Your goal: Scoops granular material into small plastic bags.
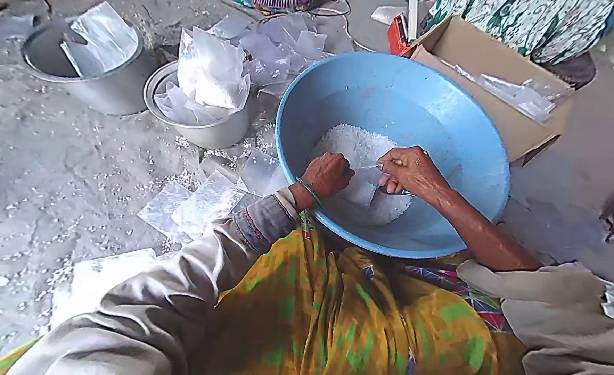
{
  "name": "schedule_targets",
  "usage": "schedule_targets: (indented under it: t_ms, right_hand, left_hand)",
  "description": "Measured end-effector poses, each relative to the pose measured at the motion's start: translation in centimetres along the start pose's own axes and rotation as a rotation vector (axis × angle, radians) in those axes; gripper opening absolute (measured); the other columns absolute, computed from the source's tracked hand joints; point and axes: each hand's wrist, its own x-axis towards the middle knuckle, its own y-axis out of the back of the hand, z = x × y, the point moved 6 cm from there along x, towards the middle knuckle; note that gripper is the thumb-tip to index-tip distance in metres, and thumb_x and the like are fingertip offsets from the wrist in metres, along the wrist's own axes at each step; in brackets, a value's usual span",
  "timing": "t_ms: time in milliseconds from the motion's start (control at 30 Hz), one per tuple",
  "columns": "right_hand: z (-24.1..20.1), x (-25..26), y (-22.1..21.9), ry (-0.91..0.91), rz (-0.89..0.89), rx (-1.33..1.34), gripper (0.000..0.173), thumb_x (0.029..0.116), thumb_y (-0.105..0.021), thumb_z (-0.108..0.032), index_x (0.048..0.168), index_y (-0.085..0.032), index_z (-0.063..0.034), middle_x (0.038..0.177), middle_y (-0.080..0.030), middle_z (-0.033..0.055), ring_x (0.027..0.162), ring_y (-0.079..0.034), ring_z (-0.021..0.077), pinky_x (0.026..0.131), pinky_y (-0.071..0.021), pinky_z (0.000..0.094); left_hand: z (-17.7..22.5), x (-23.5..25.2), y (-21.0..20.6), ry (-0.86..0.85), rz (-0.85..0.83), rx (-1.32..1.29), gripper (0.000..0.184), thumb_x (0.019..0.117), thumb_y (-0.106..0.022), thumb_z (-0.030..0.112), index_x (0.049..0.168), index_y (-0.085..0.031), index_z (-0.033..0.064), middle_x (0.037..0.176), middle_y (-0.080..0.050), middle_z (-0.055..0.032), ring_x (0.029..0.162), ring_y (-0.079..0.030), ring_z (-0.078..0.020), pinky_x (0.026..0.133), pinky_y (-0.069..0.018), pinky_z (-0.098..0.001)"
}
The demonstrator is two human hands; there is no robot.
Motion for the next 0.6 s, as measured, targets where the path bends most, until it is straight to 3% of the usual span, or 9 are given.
schedule_targets:
  t_ms: [100,200,267,400,433,533,600]
  right_hand:
    - [0.2,-0.1,0.5,0.005,-0.003,0.027,0.025,0.1088,-0.050,-0.012,0.124,-0.060,0.0056,0.081,-0.068,0.0112,0.057,-0.062,0.0086,0.057,-0.0532,0.0247]
    - [0.7,0.0,0.9,-0.023,-0.008,-0.008,0.032,0.1089,-0.050,-0.011,0.138,-0.051,0.0010,0.089,-0.068,0.0146,0.063,-0.066,0.0154,0.062,-0.0565,0.0318]
    - [0.7,0.0,0.8,0.043,0.003,-0.091,0.032,0.1093,-0.050,-0.015,0.137,-0.051,0.0018,0.087,-0.068,0.0157,0.066,-0.068,0.0199,0.065,-0.0583,0.0373]
    - [-0.2,-0.4,0.3,0.262,-0.025,-0.282,0.027,0.1081,-0.054,-0.022,0.118,-0.065,0.0002,0.076,-0.063,0.0138,0.061,-0.061,0.0257,0.063,-0.0522,0.0473]
    - [-0.4,-0.6,-0.1,0.282,-0.077,-0.315,0.028,0.1072,-0.056,-0.025,0.118,-0.067,-0.0019,0.073,-0.062,0.0116,0.059,-0.060,0.0244,0.061,-0.0511,0.0468]
    - [-0.4,-1.4,-1.5,0.172,-0.224,-0.395,0.047,0.0996,-0.068,-0.037,0.135,-0.062,-0.0072,0.070,-0.065,0.0117,0.055,-0.059,0.0239,0.060,-0.0512,0.0459]
    - [0.2,-1.7,-2.3,0.107,-0.287,-0.438,0.047,0.0977,-0.070,-0.037,0.133,-0.063,-0.0072,0.068,-0.064,0.0102,0.050,-0.058,0.0200,0.056,-0.0523,0.0393]
  left_hand:
    - [-0.5,0.0,0.5,0.031,0.123,-0.064,0.039,0.1082,-0.047,0.017,0.090,-0.068,-0.0108,0.090,-0.067,-0.0261,0.091,-0.067,-0.0406,0.082,-0.0488,-0.0581]
    - [-0.9,0.0,0.8,0.087,0.147,-0.084,0.039,0.1086,-0.045,0.017,0.089,-0.067,-0.0094,0.090,-0.067,-0.0249,0.090,-0.067,-0.0398,0.081,-0.0489,-0.0585]
    - [-0.9,-0.2,1.0,0.129,0.147,-0.085,0.038,0.1085,-0.046,0.016,0.094,-0.068,-0.0099,0.095,-0.069,-0.0266,0.095,-0.068,-0.0412,0.085,-0.0493,-0.0596]
    - [-1.0,-0.3,1.3,0.184,0.148,-0.072,0.038,0.1089,-0.045,0.017,0.097,-0.068,-0.0109,0.100,-0.069,-0.0280,0.101,-0.067,-0.0425,0.087,-0.0488,-0.0602]
    - [-1.0,-0.4,1.3,0.194,0.148,-0.071,0.038,0.1089,-0.045,0.017,0.097,-0.068,-0.0110,0.100,-0.069,-0.0282,0.101,-0.067,-0.0428,0.087,-0.0489,-0.0604]
    - [-1.0,-0.3,1.3,0.204,0.147,-0.070,0.038,0.1091,-0.044,0.017,0.097,-0.068,-0.0109,0.100,-0.069,-0.0280,0.101,-0.067,-0.0428,0.087,-0.0494,-0.0601]
    - [-1.2,-0.3,1.3,0.204,0.153,-0.087,0.038,0.1088,-0.045,0.016,0.097,-0.068,-0.0103,0.099,-0.069,-0.0272,0.099,-0.067,-0.0416,0.086,-0.0493,-0.0594]
